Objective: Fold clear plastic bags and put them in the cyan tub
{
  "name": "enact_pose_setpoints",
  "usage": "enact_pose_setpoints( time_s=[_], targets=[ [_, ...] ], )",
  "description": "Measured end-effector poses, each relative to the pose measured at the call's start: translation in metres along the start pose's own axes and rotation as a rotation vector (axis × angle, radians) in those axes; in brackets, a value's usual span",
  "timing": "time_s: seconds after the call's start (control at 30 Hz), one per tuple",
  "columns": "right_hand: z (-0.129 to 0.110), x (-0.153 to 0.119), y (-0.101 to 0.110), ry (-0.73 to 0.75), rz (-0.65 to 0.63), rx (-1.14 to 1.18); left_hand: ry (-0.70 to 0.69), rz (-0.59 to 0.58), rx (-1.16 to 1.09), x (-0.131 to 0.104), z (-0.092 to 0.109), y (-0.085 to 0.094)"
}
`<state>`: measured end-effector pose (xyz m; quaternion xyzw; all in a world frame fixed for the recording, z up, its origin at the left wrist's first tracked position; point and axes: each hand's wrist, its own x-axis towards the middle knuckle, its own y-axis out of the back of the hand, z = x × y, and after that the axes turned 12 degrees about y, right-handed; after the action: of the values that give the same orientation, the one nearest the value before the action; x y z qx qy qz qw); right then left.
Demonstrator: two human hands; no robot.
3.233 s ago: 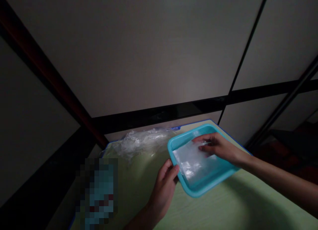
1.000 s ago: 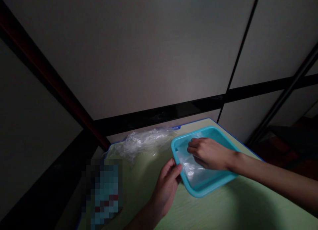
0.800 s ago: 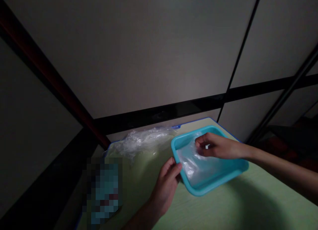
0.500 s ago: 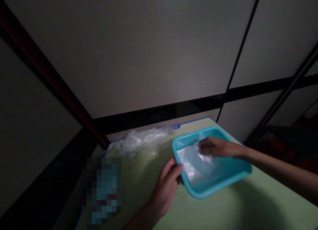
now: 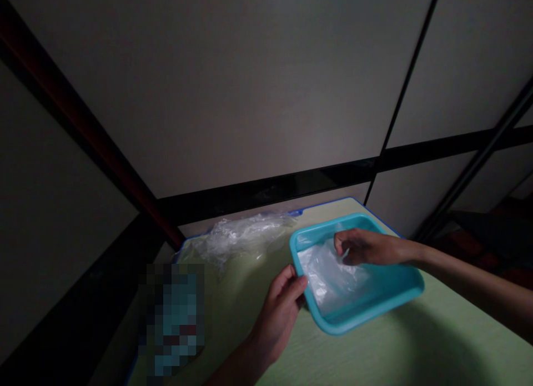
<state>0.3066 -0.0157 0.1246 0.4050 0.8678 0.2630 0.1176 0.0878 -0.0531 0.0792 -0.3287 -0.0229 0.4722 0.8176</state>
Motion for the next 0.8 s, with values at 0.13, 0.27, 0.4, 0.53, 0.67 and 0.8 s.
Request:
enact_pose_setpoints(
  time_s=[0.13,0.27,0.4,0.53,0.67,0.8],
  targets=[
    [0.001,0.0,-0.001,-0.13,-0.072,0.065,-0.009,-0.002,0.0,0.0,0.0,-0.001],
    [-0.003,-0.001,-0.005,-0.251,-0.008,0.157,-0.011,0.001,0.0,0.0,0.001,-0.001],
    [-0.004,-0.001,-0.009,-0.286,0.043,0.288,-0.001,0.013,-0.014,0.001,0.001,0.0],
    [-0.005,0.003,-0.013,-0.273,0.033,0.349,0.012,-0.003,-0.029,0.001,0.0,0.0],
    [-0.008,0.007,-0.017,-0.273,0.014,0.298,0.023,-0.022,-0.027,0.001,0.001,0.0],
    [-0.013,0.007,-0.016,-0.272,0.009,0.168,0.027,-0.01,-0.023,0.001,0.002,0.0]
  ],
)
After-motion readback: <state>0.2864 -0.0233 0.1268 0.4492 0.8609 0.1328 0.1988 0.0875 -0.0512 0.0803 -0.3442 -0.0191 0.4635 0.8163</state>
